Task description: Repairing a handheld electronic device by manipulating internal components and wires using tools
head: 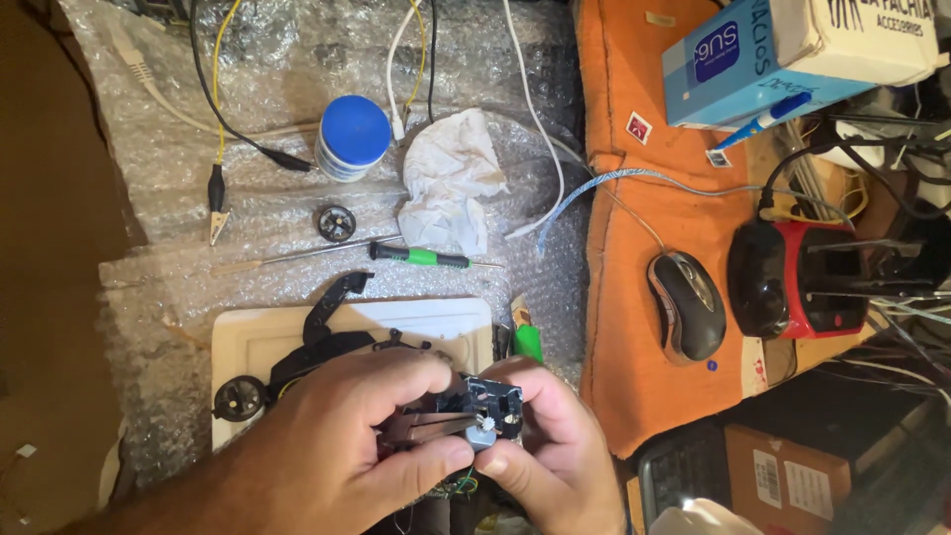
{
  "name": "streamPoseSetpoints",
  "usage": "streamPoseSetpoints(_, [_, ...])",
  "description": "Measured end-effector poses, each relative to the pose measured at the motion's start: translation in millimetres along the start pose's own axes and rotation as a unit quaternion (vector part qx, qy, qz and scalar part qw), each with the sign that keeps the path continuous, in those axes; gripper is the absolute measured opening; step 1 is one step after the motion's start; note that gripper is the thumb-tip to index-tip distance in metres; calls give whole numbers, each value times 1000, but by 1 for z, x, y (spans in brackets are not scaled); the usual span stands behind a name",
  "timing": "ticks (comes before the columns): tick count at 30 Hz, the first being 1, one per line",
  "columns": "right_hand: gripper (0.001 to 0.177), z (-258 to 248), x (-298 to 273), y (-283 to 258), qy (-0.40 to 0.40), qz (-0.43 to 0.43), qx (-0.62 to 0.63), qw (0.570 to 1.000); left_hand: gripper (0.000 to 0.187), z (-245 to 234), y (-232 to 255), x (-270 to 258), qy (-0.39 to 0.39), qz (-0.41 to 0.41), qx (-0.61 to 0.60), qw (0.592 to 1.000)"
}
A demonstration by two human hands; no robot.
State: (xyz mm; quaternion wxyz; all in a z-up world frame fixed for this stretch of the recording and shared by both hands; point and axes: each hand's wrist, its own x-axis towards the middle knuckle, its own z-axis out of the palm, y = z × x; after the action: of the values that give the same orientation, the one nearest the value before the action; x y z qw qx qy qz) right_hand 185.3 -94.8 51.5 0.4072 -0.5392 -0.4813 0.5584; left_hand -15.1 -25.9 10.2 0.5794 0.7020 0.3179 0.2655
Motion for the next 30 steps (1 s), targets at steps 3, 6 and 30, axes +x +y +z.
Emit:
streamPoseSetpoints(3, [35,-1,1,1,-4,0,17,1000,23,-2,4,1,0,-3,-4,1000])
streamPoseSetpoints(6, [37,-3,1,6,-7,3,32,999,22,-1,6,2,7,7,-3,1000])
streamPoseSetpoints(30, [44,-18,-4,20,-11,-4,-73,997,25,9,5,2,41,32,26,998])
